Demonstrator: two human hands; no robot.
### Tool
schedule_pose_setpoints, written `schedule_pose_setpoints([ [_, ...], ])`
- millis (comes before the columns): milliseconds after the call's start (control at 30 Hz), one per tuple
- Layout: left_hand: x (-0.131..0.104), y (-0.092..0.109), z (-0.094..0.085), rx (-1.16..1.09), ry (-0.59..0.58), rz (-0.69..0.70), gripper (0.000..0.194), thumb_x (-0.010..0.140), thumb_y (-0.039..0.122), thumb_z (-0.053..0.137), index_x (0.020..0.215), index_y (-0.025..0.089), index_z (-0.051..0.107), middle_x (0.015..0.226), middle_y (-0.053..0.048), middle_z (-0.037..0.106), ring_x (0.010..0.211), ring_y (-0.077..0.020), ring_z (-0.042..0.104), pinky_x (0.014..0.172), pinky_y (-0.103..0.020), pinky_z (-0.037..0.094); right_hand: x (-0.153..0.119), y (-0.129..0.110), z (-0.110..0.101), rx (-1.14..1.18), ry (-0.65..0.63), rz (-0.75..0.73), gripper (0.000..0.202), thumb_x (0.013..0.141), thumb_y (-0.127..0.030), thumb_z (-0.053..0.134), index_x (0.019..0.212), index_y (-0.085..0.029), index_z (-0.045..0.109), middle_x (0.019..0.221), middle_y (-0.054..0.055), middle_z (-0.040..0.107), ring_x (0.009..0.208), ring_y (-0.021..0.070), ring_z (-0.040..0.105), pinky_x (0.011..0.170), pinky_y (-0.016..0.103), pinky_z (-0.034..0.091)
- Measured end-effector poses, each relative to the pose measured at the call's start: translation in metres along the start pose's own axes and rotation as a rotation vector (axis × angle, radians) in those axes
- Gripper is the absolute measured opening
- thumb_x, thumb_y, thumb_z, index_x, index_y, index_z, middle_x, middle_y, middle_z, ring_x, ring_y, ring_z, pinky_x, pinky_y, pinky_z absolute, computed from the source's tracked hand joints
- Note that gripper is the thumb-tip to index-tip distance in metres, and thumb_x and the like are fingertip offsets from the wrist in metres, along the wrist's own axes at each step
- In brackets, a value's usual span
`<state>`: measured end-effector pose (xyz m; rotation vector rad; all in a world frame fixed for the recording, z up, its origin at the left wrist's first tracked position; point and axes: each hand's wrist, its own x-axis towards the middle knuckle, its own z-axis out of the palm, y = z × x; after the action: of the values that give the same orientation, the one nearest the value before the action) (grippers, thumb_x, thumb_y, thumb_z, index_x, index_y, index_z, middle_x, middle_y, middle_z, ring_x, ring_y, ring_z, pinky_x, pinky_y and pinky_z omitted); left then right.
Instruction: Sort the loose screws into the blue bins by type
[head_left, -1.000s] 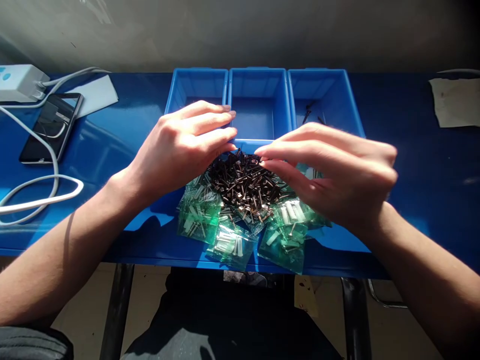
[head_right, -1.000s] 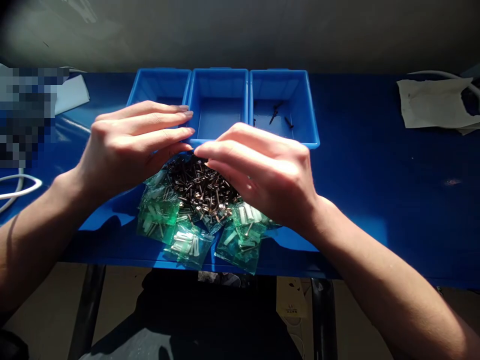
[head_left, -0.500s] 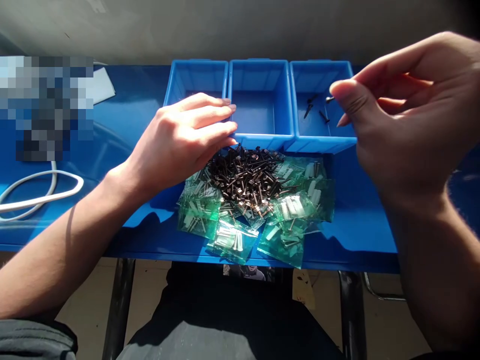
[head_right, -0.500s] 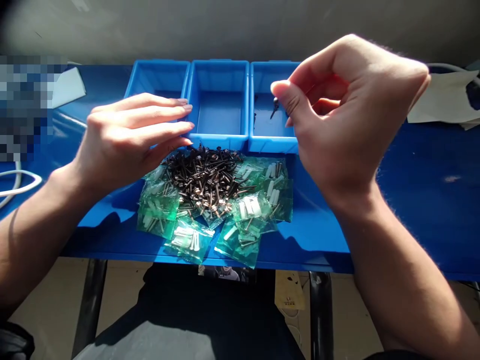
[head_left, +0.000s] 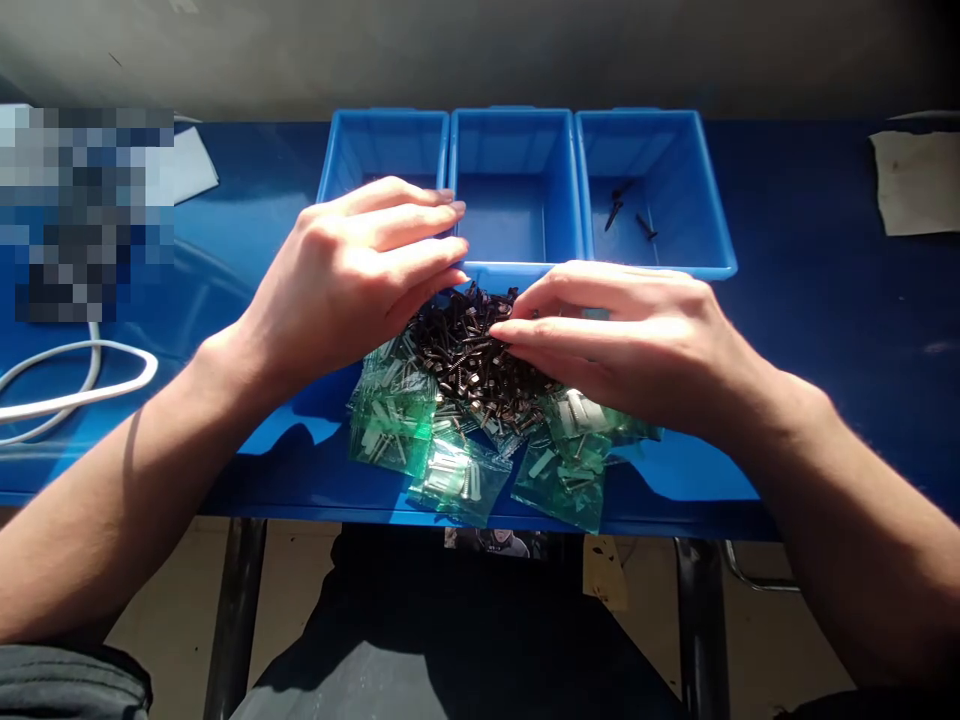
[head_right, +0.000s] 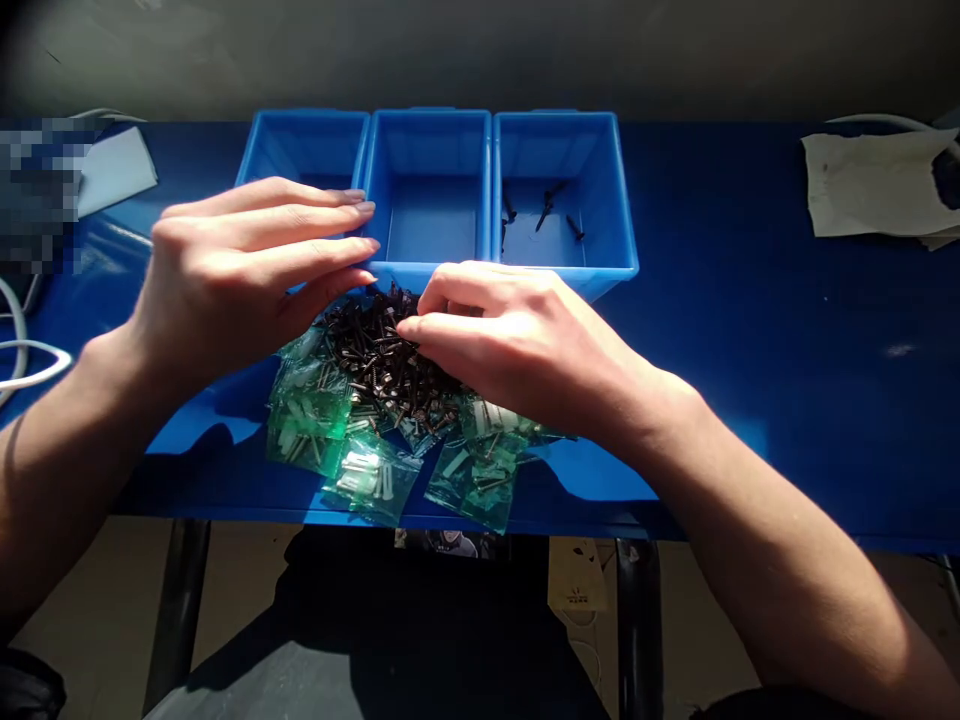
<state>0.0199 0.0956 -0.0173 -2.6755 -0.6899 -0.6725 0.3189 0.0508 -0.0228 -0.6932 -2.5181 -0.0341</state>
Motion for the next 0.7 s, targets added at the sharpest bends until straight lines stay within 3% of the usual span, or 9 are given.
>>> schedule_pose_setpoints([
  [133, 0.0, 0.0, 0.001, -0.003, -0.008, -0.015, 0.021, 0.12, 0.025, 0.06, 0.132, 0.019, 0.076, 0.143, -0.008, 0.08, 0.138, -0.0273, 0.077, 0.114, -0.044, 0.072, -0.001, 0.0, -0.001, 0.046, 0.008, 0.026, 0.017, 0.115, -0.024, 0.069, 0.127, -0.025, 0.08, 0.112, 0.003, 0.081, 0.087, 0.0152, 0.074, 0.072, 0.031, 0.063],
  [267, 0.001, 0.001, 0.002, -0.016, 0.024, -0.009, 0.019, 0.117, 0.025, 0.064, 0.127, 0.018, 0.079, 0.14, -0.009, 0.081, 0.134, -0.0297, 0.079, 0.111, -0.044, 0.073, 0.0, -0.001, 0.0, 0.117, 0.031, 0.051, 0.014, 0.113, -0.018, 0.071, 0.12, -0.021, 0.083, 0.112, 0.005, 0.08, 0.09, 0.0151, 0.075, 0.072, 0.031, 0.061],
  [433, 0.002, 0.004, 0.002, -0.046, -0.014, -0.09, 0.021, 0.119, 0.03, 0.061, 0.123, 0.023, 0.08, 0.141, -0.004, 0.081, 0.135, -0.0281, 0.079, 0.111, -0.047, 0.074, 0.004, -0.002, -0.002, 0.155, 0.073, 0.078, 0.015, 0.114, -0.018, 0.069, 0.115, -0.022, 0.084, 0.108, 0.004, 0.081, 0.091, 0.0145, 0.076, 0.073, 0.031, 0.062],
  [700, 0.003, 0.001, 0.0, -0.064, 0.002, -0.038, 0.025, 0.12, 0.029, 0.06, 0.126, 0.015, 0.08, 0.139, -0.01, 0.081, 0.135, -0.0286, 0.078, 0.112, -0.046, 0.073, 0.007, -0.001, -0.01, 0.179, 0.212, 0.187, 0.015, 0.112, -0.019, 0.072, 0.115, -0.026, 0.086, 0.106, 0.002, 0.085, 0.091, 0.0191, 0.08, 0.079, 0.038, 0.064],
])
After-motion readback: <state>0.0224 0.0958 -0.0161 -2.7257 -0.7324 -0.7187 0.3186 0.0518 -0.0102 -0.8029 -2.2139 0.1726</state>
